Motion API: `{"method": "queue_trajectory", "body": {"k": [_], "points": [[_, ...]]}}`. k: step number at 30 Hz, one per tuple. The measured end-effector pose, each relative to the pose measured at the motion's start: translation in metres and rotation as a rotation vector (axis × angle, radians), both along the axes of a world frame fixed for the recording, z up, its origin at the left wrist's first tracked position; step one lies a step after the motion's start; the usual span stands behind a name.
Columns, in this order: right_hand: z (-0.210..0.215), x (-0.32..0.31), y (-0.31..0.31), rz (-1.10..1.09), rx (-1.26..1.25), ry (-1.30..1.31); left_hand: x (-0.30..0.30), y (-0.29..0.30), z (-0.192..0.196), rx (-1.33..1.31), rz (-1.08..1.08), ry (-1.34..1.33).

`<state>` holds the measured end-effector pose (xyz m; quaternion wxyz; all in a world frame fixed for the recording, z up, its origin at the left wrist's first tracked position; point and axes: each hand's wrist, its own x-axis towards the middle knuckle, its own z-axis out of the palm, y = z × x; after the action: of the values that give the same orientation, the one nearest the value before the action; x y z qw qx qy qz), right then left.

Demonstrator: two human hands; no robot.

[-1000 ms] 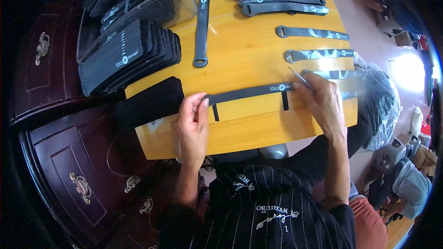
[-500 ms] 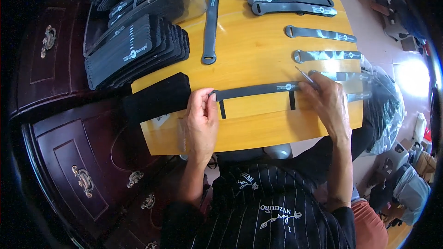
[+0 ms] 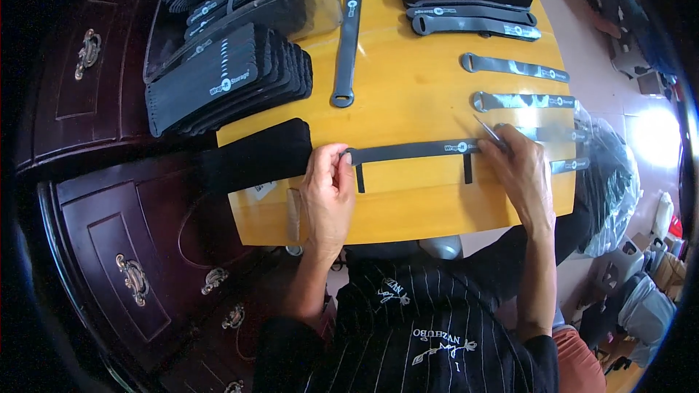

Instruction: The person is assembling small metal hardware into leather straps using a pointed tool.

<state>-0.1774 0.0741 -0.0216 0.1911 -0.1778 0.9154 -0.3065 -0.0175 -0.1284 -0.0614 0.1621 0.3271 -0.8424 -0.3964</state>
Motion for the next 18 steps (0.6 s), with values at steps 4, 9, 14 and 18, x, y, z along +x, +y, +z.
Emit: {"method": "queue_trajectory", "body": {"k": [4, 9, 14, 18], "points": [[-0.004, 0.001, -0.004, 0.017, -0.013, 0.020, 0.005, -0.005, 0.001, -0.008, 0.041, 0.007], [-0.008, 0.002, -0.001, 0.047, -0.019, 0.085, 0.001, -0.002, 0.009, 0.025, 0.022, -0.016], [-0.007, 0.001, -0.002, 0.047, 0.002, 0.103, 0.000, -0.001, 0.008, -0.007, 0.019, -0.040], [-0.008, 0.003, -0.004, 0.040, -0.036, 0.088, -0.002, 0.004, 0.015, 0.025, 0.071, -0.120]]}}
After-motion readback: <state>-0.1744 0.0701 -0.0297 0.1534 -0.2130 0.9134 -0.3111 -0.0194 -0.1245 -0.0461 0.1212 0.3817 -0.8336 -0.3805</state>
